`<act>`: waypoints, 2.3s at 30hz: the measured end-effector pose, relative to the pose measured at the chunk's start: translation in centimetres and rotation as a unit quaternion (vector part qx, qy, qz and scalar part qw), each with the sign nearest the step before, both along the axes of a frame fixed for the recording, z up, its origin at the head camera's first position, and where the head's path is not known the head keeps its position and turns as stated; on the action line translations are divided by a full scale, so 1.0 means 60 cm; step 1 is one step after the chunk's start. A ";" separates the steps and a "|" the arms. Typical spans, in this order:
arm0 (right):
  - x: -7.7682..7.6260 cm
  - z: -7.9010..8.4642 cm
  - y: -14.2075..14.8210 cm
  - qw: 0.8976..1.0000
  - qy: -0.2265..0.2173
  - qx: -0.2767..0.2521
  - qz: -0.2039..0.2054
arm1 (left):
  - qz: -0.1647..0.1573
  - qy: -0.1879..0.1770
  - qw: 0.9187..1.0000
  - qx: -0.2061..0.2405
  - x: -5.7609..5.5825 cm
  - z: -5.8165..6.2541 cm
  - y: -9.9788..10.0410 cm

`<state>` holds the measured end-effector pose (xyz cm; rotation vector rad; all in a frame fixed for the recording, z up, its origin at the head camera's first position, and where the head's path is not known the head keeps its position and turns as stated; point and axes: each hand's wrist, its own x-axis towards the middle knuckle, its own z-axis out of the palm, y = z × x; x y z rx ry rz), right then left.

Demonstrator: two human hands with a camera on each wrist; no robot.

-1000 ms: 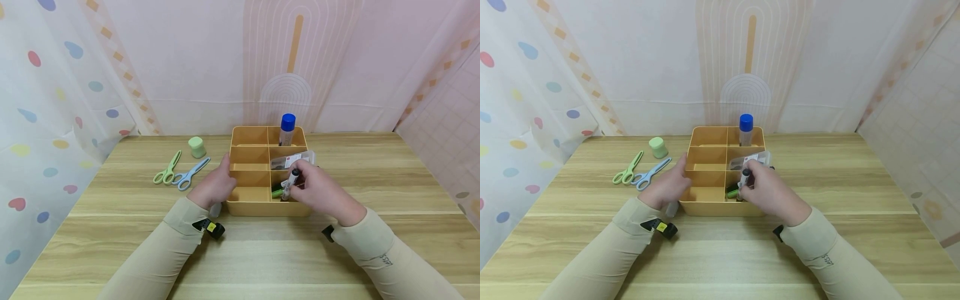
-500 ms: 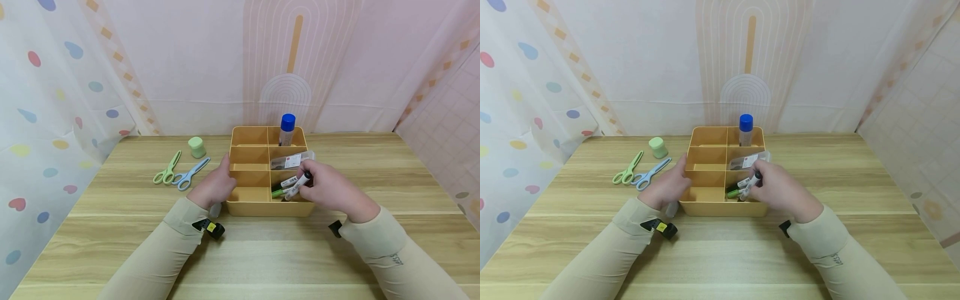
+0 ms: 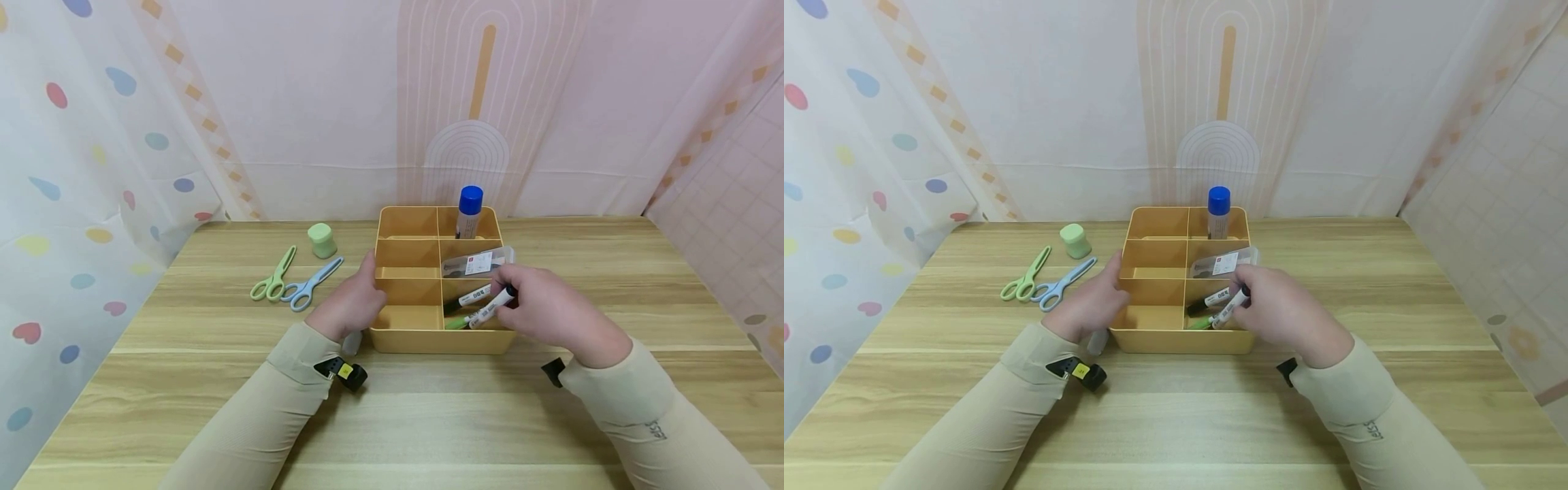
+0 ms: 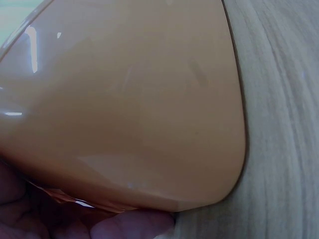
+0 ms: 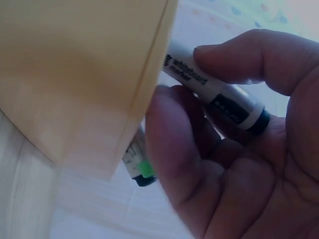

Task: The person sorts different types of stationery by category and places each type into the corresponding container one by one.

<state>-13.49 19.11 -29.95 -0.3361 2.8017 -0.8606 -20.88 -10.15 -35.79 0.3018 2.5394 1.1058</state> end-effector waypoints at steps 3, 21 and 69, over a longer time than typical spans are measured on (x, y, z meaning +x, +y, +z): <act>0.001 0.002 0.001 1.000 0.010 0.025 0.001 | -0.001 0.000 1.000 -0.001 0.000 -0.001 0.000; 0.000 -0.003 -0.003 0.993 0.024 0.114 0.013 | -0.003 0.006 1.000 0.006 0.000 -0.001 0.001; 0.003 0.009 0.008 0.994 0.034 0.102 -0.005 | 0.001 -0.002 1.000 -0.012 0.001 0.002 0.000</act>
